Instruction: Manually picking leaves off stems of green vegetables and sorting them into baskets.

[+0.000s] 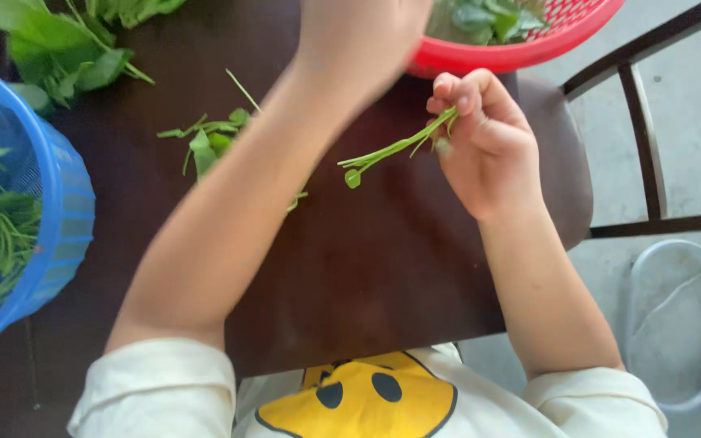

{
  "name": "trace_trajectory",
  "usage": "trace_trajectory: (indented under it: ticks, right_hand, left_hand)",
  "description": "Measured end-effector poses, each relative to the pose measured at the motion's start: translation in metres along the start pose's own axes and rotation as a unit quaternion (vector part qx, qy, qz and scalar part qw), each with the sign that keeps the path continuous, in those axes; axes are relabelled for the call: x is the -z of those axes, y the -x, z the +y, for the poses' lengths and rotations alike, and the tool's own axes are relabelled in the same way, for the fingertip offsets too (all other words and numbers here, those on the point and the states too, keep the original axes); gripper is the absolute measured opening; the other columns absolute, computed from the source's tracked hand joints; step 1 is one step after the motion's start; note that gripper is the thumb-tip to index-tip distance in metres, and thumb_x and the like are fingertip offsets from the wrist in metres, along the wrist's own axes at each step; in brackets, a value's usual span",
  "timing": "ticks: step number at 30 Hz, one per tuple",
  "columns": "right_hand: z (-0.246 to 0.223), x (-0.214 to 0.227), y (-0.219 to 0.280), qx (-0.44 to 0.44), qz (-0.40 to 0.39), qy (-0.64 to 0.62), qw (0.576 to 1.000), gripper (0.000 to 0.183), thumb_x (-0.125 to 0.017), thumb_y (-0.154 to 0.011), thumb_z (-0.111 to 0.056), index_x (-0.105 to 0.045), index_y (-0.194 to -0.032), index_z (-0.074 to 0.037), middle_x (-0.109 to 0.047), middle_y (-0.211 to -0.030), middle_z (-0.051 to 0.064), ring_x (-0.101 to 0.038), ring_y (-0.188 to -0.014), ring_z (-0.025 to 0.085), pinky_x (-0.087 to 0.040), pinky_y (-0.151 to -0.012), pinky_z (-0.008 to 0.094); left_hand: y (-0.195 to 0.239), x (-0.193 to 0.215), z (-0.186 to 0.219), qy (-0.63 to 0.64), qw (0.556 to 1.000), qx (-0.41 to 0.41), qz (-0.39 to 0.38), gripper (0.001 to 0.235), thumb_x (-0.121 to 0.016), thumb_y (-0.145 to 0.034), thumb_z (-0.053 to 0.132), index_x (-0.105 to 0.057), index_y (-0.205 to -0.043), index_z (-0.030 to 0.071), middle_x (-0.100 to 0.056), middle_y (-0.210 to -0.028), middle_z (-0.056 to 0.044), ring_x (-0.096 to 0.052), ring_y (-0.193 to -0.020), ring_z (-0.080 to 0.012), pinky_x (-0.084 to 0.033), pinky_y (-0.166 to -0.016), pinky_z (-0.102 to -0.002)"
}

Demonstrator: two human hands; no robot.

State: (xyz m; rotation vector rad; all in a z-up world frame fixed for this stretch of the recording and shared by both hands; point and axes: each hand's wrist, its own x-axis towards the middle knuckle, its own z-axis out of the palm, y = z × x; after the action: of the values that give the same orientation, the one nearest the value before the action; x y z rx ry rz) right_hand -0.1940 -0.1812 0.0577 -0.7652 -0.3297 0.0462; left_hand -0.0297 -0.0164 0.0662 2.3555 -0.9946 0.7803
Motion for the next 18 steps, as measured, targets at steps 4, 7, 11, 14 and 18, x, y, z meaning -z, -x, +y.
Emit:
trace_trajectory:
  ticks: [4,7,11,14,18]
  right_hand:
    - [0.001,-0.011,0.001,0.024,0.032,0.032,0.999,0.004,-0.061,-0.111,-0.008,-0.059,-0.107,-0.008,-0.06,-0.121,0.004,-0.056,-0.116,0.014,-0.042,-0.108,0.029]
    - [0.007,-0.018,0.001,0.049,-0.002,0.057,0.997,0.005,-0.06,-0.112,-0.01,-0.061,-0.108,-0.008,-0.059,-0.119,0.003,-0.054,-0.113,0.013,-0.042,-0.104,0.027]
    - [0.011,-0.023,0.002,0.075,-0.061,0.123,0.988,0.009,-0.062,-0.114,-0.015,-0.062,-0.11,-0.007,-0.056,-0.112,0.002,-0.051,-0.108,0.011,-0.04,-0.096,0.025]
    - [0.022,-0.015,-0.001,0.13,-0.091,0.179,0.971,0.016,-0.065,-0.11,-0.017,-0.059,-0.1,-0.006,-0.053,-0.106,0.001,-0.051,-0.103,0.013,-0.041,-0.089,0.026]
    - [0.026,-0.015,-0.002,0.136,-0.058,0.239,0.96,0.017,-0.062,-0.109,-0.018,-0.061,-0.105,-0.002,-0.054,-0.111,0.004,-0.051,-0.104,0.014,-0.042,-0.092,0.028]
  left_hand:
    - [0.036,0.104,0.075,0.277,0.961,0.01,0.008,0.012,-0.071,-0.099,0.013,-0.069,-0.098,0.002,-0.069,-0.085,-0.01,-0.071,-0.077,-0.0227,-0.054,-0.071,-0.035]
    - [0.059,0.12,0.083,0.366,0.925,0.055,-0.091,0.013,-0.072,-0.098,0.015,-0.069,-0.102,0.002,-0.069,-0.089,-0.008,-0.072,-0.08,-0.0178,-0.056,-0.073,-0.031]
    - [0.07,0.124,0.088,0.372,0.914,0.127,-0.105,0.016,-0.075,-0.093,0.016,-0.068,-0.102,0.004,-0.069,-0.091,-0.006,-0.07,-0.08,-0.0155,-0.056,-0.073,-0.03]
    - [0.078,0.118,0.087,0.372,0.917,0.13,-0.066,0.016,-0.075,-0.093,0.016,-0.068,-0.102,0.005,-0.069,-0.091,-0.006,-0.069,-0.082,-0.0152,-0.056,-0.074,-0.03]
    - [0.085,0.119,0.08,0.34,0.935,0.084,-0.043,0.013,-0.075,-0.093,0.014,-0.069,-0.1,0.005,-0.067,-0.09,-0.007,-0.068,-0.084,-0.0162,-0.056,-0.077,-0.031]
